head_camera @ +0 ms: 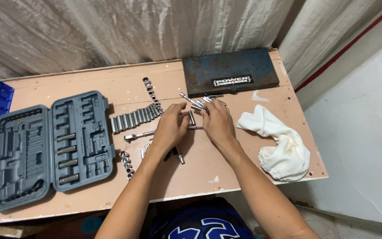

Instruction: Sorting and organizing socket wrench heads and extensions on a table and into a plastic case.

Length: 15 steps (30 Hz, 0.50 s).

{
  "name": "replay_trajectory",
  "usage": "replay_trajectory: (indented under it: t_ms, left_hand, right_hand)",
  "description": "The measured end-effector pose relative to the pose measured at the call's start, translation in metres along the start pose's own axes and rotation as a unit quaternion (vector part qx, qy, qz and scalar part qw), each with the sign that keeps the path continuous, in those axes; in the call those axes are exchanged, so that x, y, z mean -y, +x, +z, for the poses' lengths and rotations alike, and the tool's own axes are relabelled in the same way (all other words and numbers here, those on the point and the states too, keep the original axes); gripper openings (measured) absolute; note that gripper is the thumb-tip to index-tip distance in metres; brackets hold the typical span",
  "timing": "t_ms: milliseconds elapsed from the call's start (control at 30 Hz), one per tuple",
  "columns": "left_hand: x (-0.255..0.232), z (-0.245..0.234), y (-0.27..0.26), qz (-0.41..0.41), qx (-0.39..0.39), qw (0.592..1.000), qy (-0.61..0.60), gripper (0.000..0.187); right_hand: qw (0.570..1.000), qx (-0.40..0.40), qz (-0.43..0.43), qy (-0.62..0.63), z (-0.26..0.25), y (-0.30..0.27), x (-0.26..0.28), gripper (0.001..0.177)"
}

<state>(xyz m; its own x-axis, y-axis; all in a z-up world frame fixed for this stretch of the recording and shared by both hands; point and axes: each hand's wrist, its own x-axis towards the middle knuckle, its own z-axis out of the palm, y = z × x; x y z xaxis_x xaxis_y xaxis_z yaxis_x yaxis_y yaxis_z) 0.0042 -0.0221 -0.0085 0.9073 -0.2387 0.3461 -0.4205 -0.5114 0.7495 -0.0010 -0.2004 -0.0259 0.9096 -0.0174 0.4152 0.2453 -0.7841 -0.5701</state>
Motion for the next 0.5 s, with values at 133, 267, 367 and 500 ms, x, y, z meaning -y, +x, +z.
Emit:
replay_trajectory:
  t_ms: [133,267,367,500]
  left_hand:
    - [-0.004,-0.018,-0.006,-0.031,-0.013,0.998,-0.045,0.042]
    - [0.011,-0.049,-0.019,-0.042,-0.05,0.997,-0.037,0.041]
    - [0.005,-0.086,-0.033,-0.077,-0.071,0.994,-0.038,0.039]
    - [0.041,-0.122,-0.063,-0.077,-0.12,0.989,-0.042,0.038]
  right_hand:
    - [0.992,0.053,0.039,0.112,-0.003,0.005,0.036,0.015]
    - [0.988,0.048,-0.041,0.142,0.021,0.007,0.06,0.014]
    - [0.983,0.061,-0.06,0.165,0.043,0.007,0.084,0.015]
    - [0.973,0.083,-0.072,0.203,0.073,0.006,0.129,0.015]
